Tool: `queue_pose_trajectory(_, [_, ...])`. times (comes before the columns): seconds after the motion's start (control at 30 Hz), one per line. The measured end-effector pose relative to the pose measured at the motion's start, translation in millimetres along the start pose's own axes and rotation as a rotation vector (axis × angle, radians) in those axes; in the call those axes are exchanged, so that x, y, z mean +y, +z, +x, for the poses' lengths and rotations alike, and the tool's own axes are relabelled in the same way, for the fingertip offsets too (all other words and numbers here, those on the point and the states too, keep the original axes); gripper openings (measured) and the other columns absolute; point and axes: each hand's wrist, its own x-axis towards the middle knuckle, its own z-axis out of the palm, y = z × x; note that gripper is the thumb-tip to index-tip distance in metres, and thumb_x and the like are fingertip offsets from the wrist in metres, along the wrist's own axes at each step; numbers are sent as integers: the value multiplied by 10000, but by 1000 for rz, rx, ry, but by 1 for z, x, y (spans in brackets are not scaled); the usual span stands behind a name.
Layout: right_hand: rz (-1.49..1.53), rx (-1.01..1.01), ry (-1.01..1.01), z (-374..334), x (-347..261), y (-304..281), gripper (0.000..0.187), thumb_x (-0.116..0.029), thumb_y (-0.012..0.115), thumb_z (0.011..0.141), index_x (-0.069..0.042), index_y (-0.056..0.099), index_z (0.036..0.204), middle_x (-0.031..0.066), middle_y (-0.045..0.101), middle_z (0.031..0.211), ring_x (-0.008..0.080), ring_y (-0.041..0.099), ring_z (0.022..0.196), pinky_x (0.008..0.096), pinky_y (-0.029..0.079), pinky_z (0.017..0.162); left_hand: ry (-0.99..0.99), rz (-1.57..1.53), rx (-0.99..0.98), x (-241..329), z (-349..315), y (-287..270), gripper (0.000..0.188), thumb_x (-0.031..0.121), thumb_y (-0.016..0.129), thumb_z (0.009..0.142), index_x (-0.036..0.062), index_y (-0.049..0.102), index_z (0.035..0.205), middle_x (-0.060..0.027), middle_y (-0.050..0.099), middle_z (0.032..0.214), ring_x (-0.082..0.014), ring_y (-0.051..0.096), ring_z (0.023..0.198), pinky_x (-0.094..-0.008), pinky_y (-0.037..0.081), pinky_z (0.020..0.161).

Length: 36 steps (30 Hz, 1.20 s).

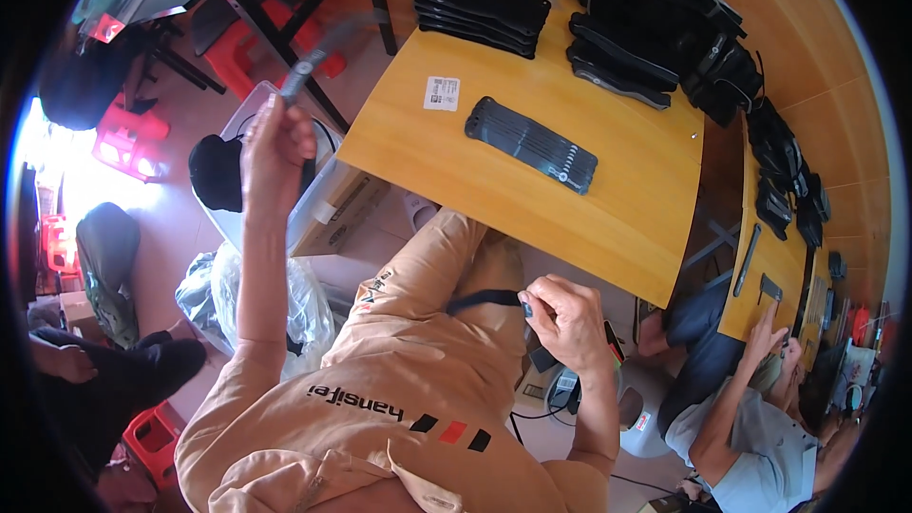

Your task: Assembling plastic clips onto fabric straps and organizing them into stacks on a table.

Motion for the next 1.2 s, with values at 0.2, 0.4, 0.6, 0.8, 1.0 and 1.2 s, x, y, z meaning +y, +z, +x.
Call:
queue_pose_trajectory(0.2, [-39,78,-16,1,6,13,70,-27,657,780,-6,591,785,98,597,671,208,564,507,289,438,477,-200,33,291,-111,-19,-3,345,355,459,951,26,541,890,-63,578,645,-145,571,489,-245,490,458])
queue_pose_trajectory(0.4, [83,83,64,-5,16,14,61,18,640,784,4,614,837,93,615,677,171,591,546,271,460,502,-315,106,287,-139,-46,-9,367,349,446,953,9,545,856,-73,572,628,-149,562,468,-245,476,430])
queue_pose_trajectory(0.6, [147,69,39,0,16,16,130,76,624,774,22,642,890,90,620,685,141,626,608,241,488,547,-436,166,274,-137,-41,-19,453,410,368,961,18,554,830,-64,565,614,-161,544,466,-263,457,431])
queue_pose_trajectory(0.8, [390,108,90,-4,19,11,137,98,629,755,44,642,880,79,625,733,134,650,669,225,511,594,-684,235,168,-124,-46,-22,629,564,337,918,-19,574,899,-95,581,649,-176,557,482,-262,467,459])
queue_pose_trajectory(1.0, [328,37,30,-1,15,17,142,88,648,731,23,643,858,84,625,751,138,628,660,239,503,585,-142,573,-164,-81,-83,17,440,384,555,887,-30,606,1026,-88,640,825,-173,610,740,-289,489,686])
queue_pose_trajectory(1.2, [225,175,-56,20,-9,19,223,64,675,721,-2,650,932,90,599,735,163,575,618,271,457,558,-136,602,-1003,-76,-77,75,405,312,662,824,-24,593,1039,-129,644,814,-163,593,743,-302,463,681])
